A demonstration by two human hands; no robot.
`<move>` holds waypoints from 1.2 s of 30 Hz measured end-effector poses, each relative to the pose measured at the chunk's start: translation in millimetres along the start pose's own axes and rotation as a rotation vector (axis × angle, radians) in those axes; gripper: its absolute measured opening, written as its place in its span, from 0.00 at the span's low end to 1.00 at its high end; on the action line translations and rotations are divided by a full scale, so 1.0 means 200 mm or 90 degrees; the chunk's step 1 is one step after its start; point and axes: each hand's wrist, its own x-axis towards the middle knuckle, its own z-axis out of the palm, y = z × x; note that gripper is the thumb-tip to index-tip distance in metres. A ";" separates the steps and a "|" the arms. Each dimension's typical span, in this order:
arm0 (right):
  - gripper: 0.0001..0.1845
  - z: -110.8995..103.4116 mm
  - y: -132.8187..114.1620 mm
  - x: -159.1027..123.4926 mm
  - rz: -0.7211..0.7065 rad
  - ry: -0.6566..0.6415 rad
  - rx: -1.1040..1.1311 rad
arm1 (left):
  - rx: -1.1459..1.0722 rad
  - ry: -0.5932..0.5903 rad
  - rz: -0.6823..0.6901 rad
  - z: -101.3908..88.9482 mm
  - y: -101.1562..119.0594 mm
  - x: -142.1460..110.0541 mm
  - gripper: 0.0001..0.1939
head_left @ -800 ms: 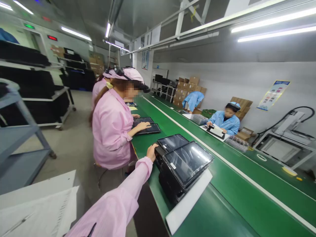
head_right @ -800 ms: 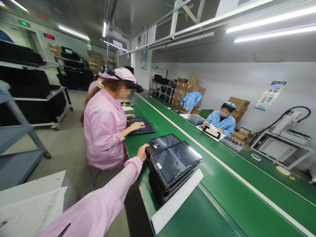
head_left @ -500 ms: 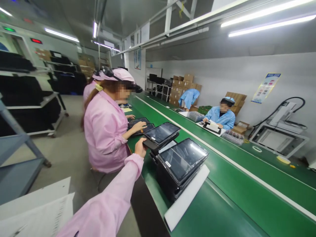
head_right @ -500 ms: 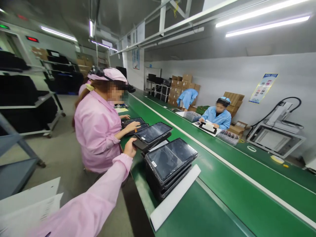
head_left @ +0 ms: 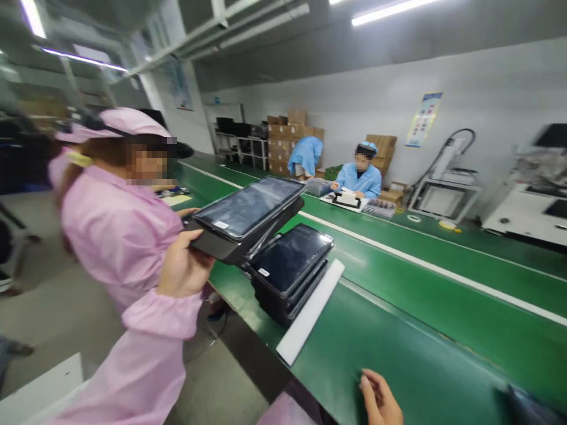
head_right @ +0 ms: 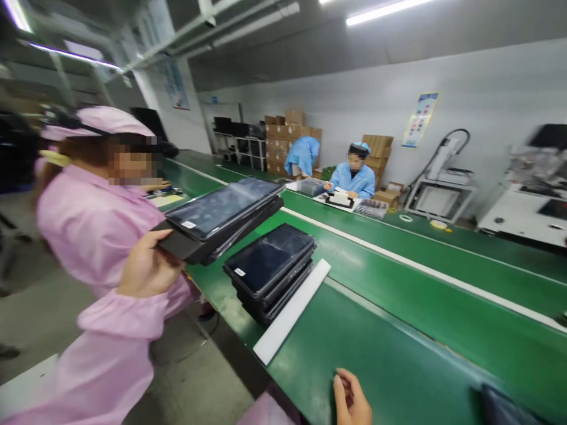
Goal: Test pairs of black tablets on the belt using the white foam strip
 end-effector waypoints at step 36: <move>0.37 -0.10 -0.07 -0.13 0.066 0.088 0.079 | 0.489 -0.359 -0.124 -0.48 -1.24 -1.19 0.29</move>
